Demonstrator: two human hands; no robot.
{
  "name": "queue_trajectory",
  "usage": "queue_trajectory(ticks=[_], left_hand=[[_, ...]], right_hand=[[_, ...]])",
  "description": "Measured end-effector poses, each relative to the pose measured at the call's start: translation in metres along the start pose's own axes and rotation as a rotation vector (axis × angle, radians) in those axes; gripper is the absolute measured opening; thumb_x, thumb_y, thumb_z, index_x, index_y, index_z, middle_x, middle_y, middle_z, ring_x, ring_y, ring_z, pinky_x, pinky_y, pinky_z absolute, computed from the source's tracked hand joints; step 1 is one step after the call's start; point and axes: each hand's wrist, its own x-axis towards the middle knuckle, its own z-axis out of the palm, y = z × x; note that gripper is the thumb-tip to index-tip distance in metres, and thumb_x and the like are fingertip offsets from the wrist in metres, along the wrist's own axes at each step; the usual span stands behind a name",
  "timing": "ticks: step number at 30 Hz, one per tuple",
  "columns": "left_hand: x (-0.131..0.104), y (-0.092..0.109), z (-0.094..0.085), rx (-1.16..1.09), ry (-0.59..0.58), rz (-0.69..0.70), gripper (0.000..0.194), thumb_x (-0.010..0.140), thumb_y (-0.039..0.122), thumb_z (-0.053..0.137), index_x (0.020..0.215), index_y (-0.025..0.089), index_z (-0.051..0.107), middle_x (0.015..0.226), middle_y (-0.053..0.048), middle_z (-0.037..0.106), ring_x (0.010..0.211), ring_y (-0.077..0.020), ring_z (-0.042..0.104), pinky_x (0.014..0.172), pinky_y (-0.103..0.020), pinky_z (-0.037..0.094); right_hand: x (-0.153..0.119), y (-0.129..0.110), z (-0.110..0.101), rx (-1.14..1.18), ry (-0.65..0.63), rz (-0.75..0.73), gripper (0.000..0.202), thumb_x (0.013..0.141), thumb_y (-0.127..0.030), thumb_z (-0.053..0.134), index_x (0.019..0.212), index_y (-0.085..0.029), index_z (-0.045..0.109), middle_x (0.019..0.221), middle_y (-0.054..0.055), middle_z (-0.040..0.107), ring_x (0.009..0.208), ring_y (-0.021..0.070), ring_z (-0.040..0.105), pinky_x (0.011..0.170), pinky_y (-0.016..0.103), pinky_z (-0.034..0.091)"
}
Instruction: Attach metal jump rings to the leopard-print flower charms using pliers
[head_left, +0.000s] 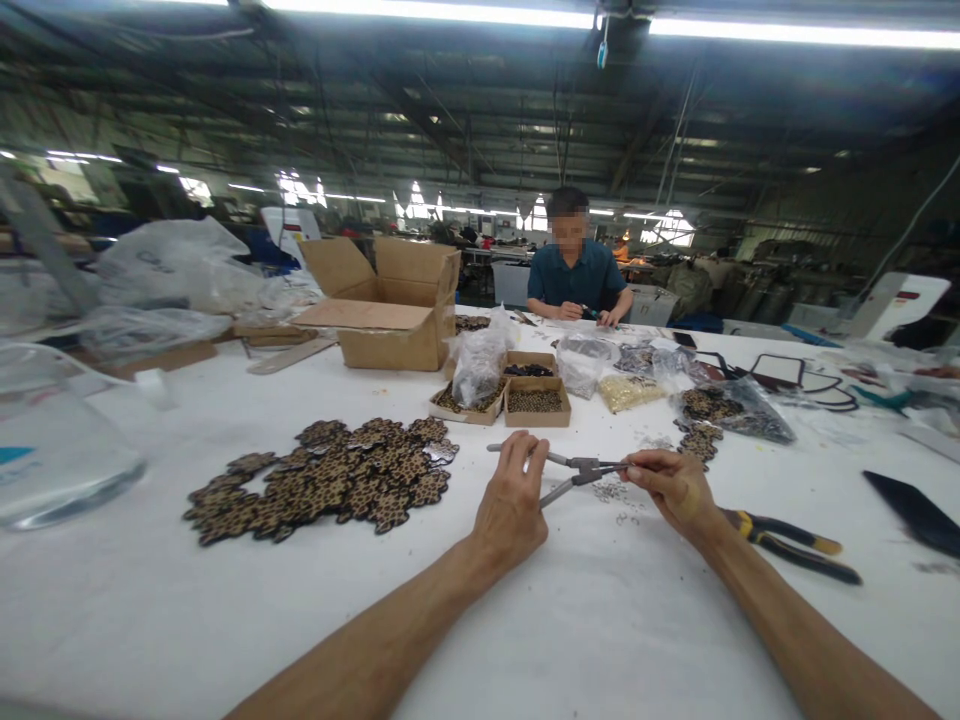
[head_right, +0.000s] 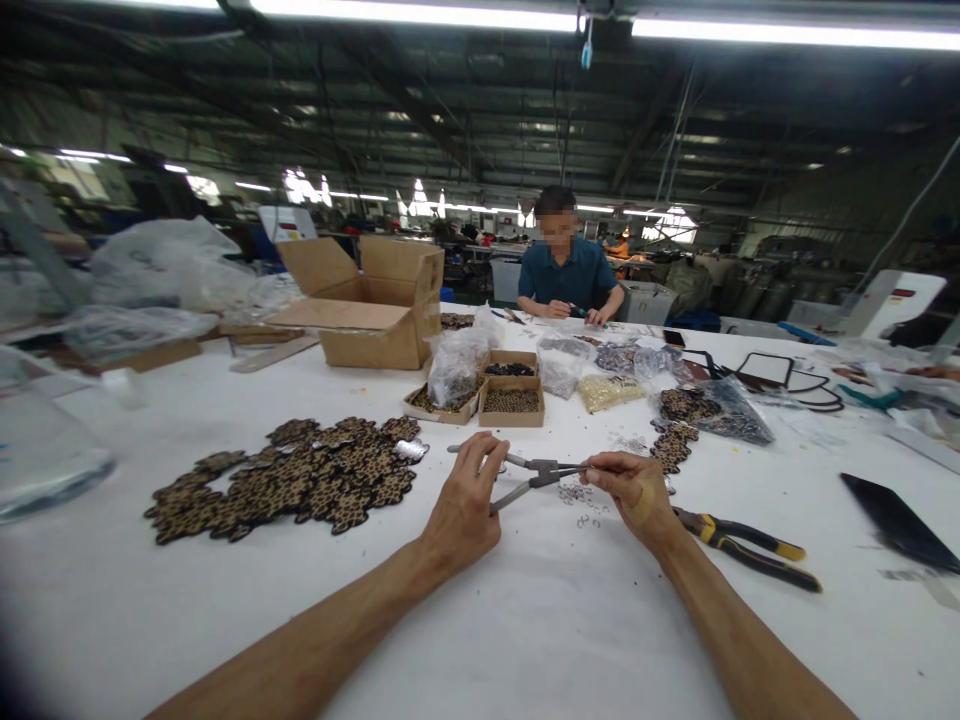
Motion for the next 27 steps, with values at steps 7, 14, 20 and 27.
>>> queue_trajectory(ticks=[7, 14, 20, 27], left_hand=[[-0.001, -0.002, 0.001, -0.002, -0.014, -0.013, 0.091, 0.055, -0.007, 0.049, 0.141, 0.019, 0.037, 0.135, -0.016, 0.043, 0.140, -0.0355, 0.032, 0.114, -0.061, 0.038], [-0.006, 0.001, 0.011, -0.030, -0.005, -0.064, 0.093, 0.053, -0.007, 0.051, 0.140, 0.019, 0.037, 0.132, -0.016, 0.044, 0.131, -0.0362, 0.041, 0.109, -0.060, 0.043], [-0.011, 0.006, 0.021, -0.032, -0.035, -0.135, 0.091, 0.053, -0.006, 0.053, 0.140, 0.016, 0.036, 0.131, -0.016, 0.044, 0.126, -0.0331, 0.044, 0.107, -0.054, 0.045], [-0.015, 0.006, 0.027, -0.025, -0.060, -0.209, 0.087, 0.052, -0.005, 0.055, 0.135, 0.016, 0.041, 0.129, -0.015, 0.045, 0.125, -0.0320, 0.045, 0.109, -0.053, 0.042]], right_hand=[[-0.002, 0.001, 0.002, -0.120, 0.066, -0.050, 0.030, 0.060, -0.029, 0.093, 0.087, -0.021, 0.082, 0.085, 0.010, 0.079, 0.077, 0.0298, 0.075, 0.082, 0.046, 0.060], [-0.005, 0.000, 0.013, -0.085, 0.134, -0.113, 0.030, 0.060, -0.033, 0.093, 0.087, -0.024, 0.082, 0.081, 0.008, 0.079, 0.082, 0.0326, 0.075, 0.083, 0.051, 0.061], [-0.004, 0.000, 0.017, -0.093, 0.193, -0.162, 0.029, 0.062, -0.033, 0.092, 0.088, -0.023, 0.082, 0.086, 0.008, 0.079, 0.081, 0.0309, 0.075, 0.085, 0.051, 0.060], [-0.010, -0.009, 0.026, -0.230, 0.235, -0.192, 0.025, 0.067, -0.036, 0.089, 0.088, -0.023, 0.082, 0.091, 0.008, 0.079, 0.085, 0.0292, 0.075, 0.089, 0.048, 0.060]])
